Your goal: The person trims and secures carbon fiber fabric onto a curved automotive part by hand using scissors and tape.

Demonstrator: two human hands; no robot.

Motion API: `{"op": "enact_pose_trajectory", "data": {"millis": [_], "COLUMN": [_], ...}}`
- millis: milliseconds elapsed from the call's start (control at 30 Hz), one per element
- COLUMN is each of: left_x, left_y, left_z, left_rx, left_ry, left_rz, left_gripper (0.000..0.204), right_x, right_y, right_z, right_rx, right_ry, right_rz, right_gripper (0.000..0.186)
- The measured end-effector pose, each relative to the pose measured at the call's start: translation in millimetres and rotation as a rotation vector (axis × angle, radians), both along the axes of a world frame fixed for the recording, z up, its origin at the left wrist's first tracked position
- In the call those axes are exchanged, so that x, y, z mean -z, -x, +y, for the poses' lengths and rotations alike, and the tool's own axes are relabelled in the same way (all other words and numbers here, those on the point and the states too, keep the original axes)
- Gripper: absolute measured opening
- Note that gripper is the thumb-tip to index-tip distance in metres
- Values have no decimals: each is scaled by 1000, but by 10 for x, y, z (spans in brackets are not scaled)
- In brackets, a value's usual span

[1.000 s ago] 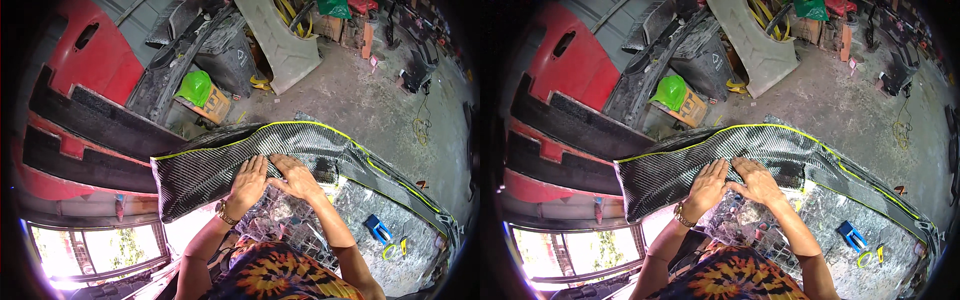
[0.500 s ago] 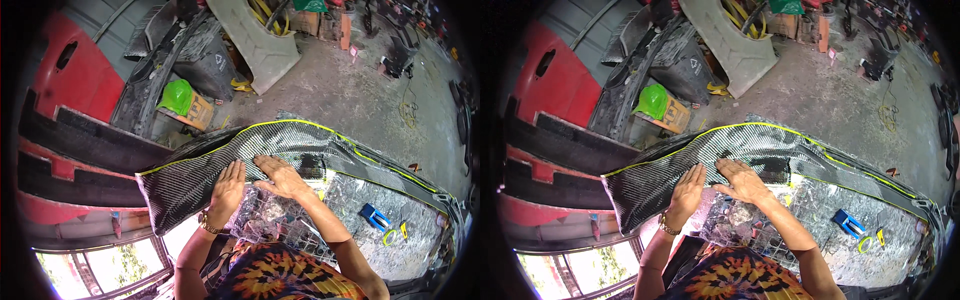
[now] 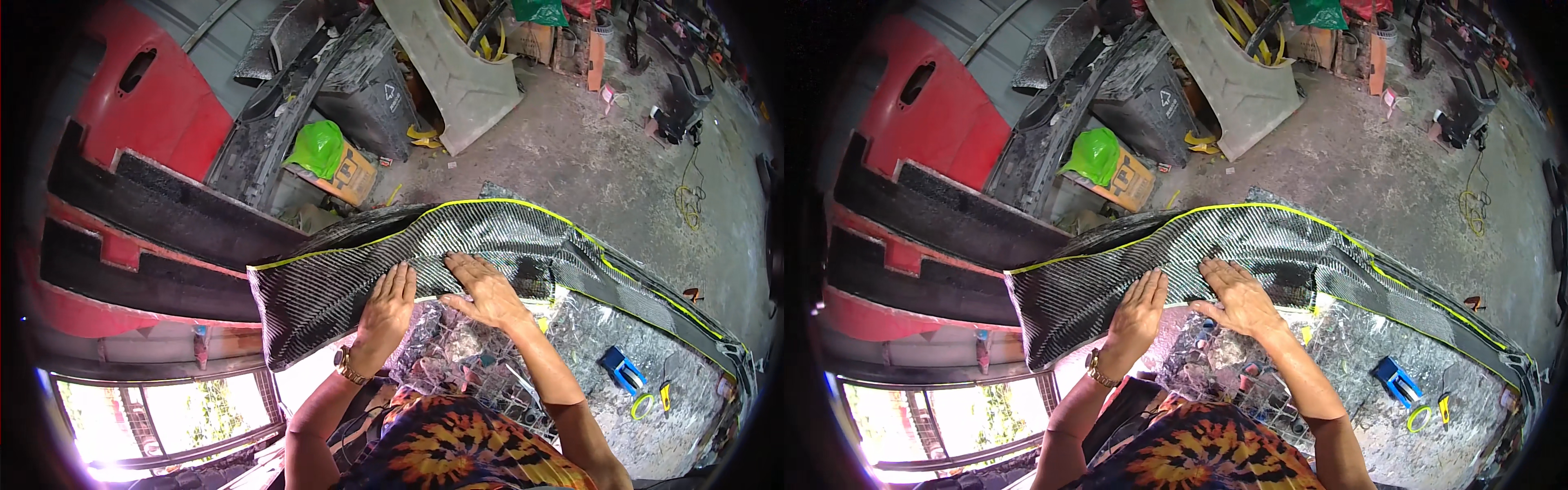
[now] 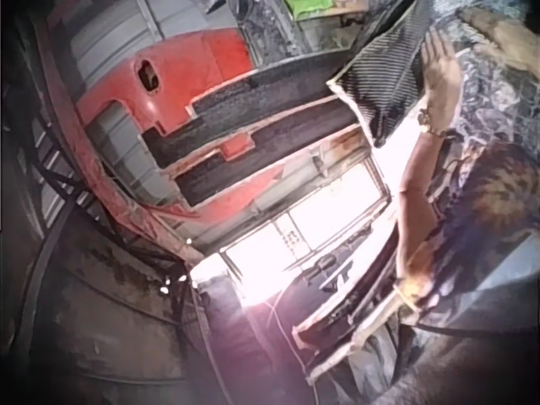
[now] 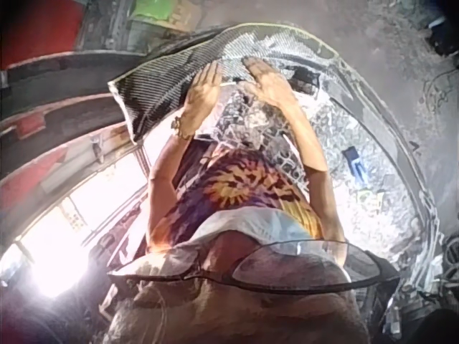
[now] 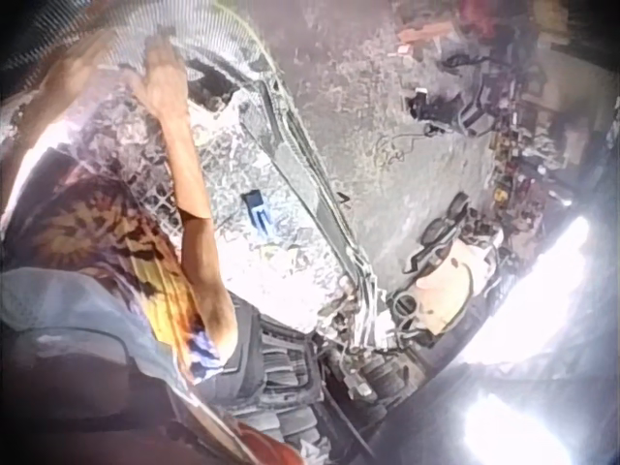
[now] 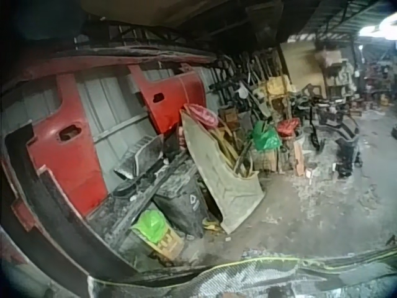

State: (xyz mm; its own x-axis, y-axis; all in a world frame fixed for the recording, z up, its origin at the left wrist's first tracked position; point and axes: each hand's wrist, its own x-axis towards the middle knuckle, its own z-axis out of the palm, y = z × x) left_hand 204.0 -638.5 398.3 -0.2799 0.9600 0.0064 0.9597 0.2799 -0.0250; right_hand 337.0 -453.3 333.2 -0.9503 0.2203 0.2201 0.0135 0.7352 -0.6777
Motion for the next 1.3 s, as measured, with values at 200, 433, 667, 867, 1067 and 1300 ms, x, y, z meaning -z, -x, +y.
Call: {"op": "enact_pose_trajectory", "data": {"millis": [200, 433, 667, 867, 1067, 1300], "left_x": [111, 106, 103, 24, 4, 43], "left_y": [68, 75, 71, 35, 24, 46], "left_z": [-41, -9, 18, 77, 96, 21], "left_rx": [-12, -33, -66, -92, -115, -68], "left_ry": [10, 39, 119, 125, 126, 102], "left_rz": [24, 13, -5, -32, -44, -36], "left_gripper": [52, 57, 61, 62, 61, 62], "right_x": [-22, -34, 46, 7, -220, -174], "right_y": [18, 33, 69, 78, 180, 295], "right_z": [-2, 14, 35, 55, 1, -48], "right_rx": [11, -4, -12, -19, -95, -160], "right_ry": [2, 4, 6, 64, 27, 26], "right_rz": [-11, -3, -9, -20, 20, 13], "right_gripper": [72, 71, 70, 69, 74, 75]}}
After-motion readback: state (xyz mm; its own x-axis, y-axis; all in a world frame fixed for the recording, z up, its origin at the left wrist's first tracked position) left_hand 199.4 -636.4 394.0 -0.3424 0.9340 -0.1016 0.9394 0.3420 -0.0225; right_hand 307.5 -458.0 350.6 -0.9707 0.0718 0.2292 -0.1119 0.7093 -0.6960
